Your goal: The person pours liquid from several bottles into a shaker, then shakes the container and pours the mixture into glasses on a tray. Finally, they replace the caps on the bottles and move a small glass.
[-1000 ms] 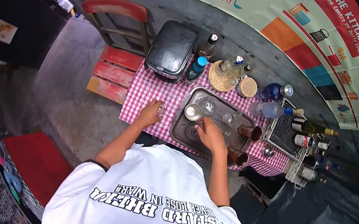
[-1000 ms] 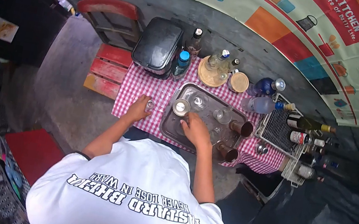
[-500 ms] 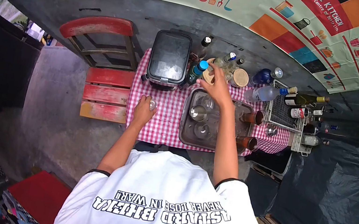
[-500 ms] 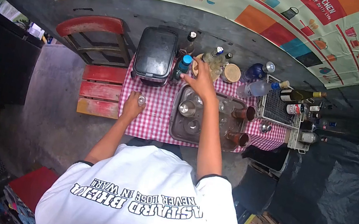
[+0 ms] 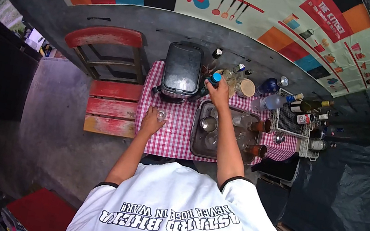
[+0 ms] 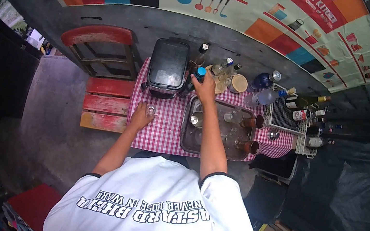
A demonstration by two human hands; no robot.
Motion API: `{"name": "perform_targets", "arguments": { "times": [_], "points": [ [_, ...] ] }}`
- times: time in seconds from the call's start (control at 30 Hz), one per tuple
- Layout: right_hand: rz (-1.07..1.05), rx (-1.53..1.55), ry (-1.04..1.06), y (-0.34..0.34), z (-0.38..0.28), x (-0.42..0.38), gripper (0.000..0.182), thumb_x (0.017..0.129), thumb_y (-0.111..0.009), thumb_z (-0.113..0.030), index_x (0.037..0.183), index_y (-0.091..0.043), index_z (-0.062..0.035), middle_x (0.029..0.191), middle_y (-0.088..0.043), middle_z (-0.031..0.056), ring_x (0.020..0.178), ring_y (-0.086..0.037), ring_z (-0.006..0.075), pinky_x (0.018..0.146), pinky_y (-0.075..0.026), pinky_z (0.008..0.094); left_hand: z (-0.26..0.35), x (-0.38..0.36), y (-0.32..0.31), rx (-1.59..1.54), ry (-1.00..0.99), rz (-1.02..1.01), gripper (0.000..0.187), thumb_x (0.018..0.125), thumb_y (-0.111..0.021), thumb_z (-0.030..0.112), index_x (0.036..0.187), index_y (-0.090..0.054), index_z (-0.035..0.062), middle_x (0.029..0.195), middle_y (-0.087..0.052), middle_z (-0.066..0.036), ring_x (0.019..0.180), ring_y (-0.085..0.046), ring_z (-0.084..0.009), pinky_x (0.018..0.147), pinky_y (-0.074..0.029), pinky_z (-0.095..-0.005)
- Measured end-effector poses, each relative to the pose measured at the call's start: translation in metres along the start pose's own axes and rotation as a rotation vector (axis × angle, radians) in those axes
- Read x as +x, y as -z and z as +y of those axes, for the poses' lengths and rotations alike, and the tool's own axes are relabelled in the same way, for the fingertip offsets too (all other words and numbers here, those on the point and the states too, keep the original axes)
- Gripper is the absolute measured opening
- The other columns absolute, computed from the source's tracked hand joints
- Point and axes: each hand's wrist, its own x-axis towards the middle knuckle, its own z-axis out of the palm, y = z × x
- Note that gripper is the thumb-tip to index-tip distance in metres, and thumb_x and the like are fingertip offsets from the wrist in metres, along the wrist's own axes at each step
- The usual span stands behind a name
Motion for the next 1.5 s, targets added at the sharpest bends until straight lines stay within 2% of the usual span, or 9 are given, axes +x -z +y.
{"name": "perform_targets", "arguments": {
  "times": [0.4,0.53,0.6,0.73,0.8,0.97,1.1,1.17,1.5],
  "points": [
    [0.095,-0.01,-0.026,0.04,-0.044,-0.042,0.023,0.083,-0.075,-0.017,0.088,-0.06,-0.0003,0.079,-0.058,0.0099,0.071,-0.056,0.0246,0.068,-0.045,0.0345,-0.065,-0.073,0.073,-0.273,0.167,0.124,0.065,0.086,-0.068,0.019,0.14,-0.04,-0.0032,0.134,-0.051,-0.026,0.125,-0.051,-0.041,0.105,-0.043,-0.0435],
    [0.178,0.036,-0.064,0.068,-0.104,-0.058,0.019,0.083,-0.076,-0.012,0.091,-0.064,0.0002,0.082,-0.063,0.0069,0.073,-0.058,0.0153,0.069,-0.047,0.0305,-0.012,-0.078,0.124,-0.542,0.234,-0.359,0.079,0.082,-0.076,0.023,0.145,-0.036,-0.0006,0.139,-0.049,-0.025,0.127,-0.053,-0.0364,0.104,-0.044,-0.0436],
    [0.213,0.088,-0.077,0.078,-0.114,-0.061,0.018,0.082,-0.077,-0.013,0.091,-0.067,-0.0002,0.08,-0.066,0.0051,0.072,-0.059,0.0122,0.068,-0.048,0.0288,0.031,-0.074,0.14,-0.468,0.026,-0.497,0.096,0.075,-0.084,0.032,0.149,-0.031,0.0014,0.146,-0.043,-0.023,0.133,-0.047,-0.0349,0.108,-0.04,-0.0444],
    [0.274,0.149,-0.086,0.08,-0.14,-0.066,0.02,0.079,-0.08,-0.015,0.087,-0.067,-0.0021,0.072,-0.065,0.0012,0.065,-0.057,0.01,0.063,-0.048,0.0276,0.137,-0.051,0.143,-0.369,-0.654,-0.302,0.119,0.064,-0.09,0.041,0.153,-0.02,0.0035,0.153,-0.029,-0.023,0.14,-0.039,-0.0355,0.113,-0.036,-0.0432],
    [0.219,0.248,-0.077,0.077,-0.148,-0.074,0.022,0.079,-0.081,-0.017,0.082,-0.065,-0.0023,0.071,-0.063,0.0002,0.065,-0.056,0.0086,0.061,-0.047,0.0273,0.17,-0.042,0.129,-0.318,-0.785,-0.279,0.119,0.062,-0.091,0.038,0.152,-0.021,0.0028,0.153,-0.029,-0.024,0.14,-0.038,-0.0363,0.113,-0.036,-0.0425],
    [0.181,0.267,-0.103,0.068,-0.161,-0.086,0.03,0.078,-0.082,-0.018,0.074,-0.057,-0.0034,0.067,-0.056,-0.0008,0.063,-0.049,0.0065,0.057,-0.043,0.0269,0.166,-0.024,0.11,-0.68,-0.627,-0.402,0.08,0.062,-0.082,0.012,0.135,-0.05,0.0046,0.116,-0.066,-0.016,0.11,-0.065,-0.0265,0.094,-0.05,-0.0366],
    [0.146,0.125,0.022,0.048,-0.15,-0.079,0.034,0.077,-0.082,-0.017,0.071,-0.051,-0.0044,0.066,-0.05,-0.0024,0.062,-0.044,0.008,0.057,-0.041,0.0271,0.137,-0.011,0.094,-0.815,-0.601,-0.59,0.074,0.066,-0.082,0.009,0.132,-0.051,0.0014,0.114,-0.066,-0.009,0.106,-0.061,-0.0162,0.096,-0.048,-0.0336],
    [0.11,0.139,-0.05,0.04,-0.146,-0.082,0.035,0.074,-0.082,-0.02,0.071,-0.051,-0.0027,0.062,-0.049,0.0052,0.057,-0.047,0.0168,0.056,-0.042,0.0336,0.129,-0.012,0.09,-0.894,-0.528,-0.731,0.072,0.067,-0.083,0.008,0.131,-0.051,0.0001,0.114,-0.066,-0.008,0.105,-0.061,-0.0158,0.097,-0.047,-0.0326],
    [0.09,0.072,-0.002,-0.006,-0.104,-0.16,0.031,0.076,-0.081,-0.016,0.075,-0.053,-0.0008,0.07,-0.053,0.0126,0.061,-0.054,0.0294,0.057,-0.044,0.0396,0.076,-0.033,0.049,-0.575,-0.477,-0.592,0.067,0.066,-0.079,0.008,0.128,-0.056,0.005,0.112,-0.068,-0.013,0.104,-0.066,-0.022,0.092,-0.05,-0.0344]
  ]
}}
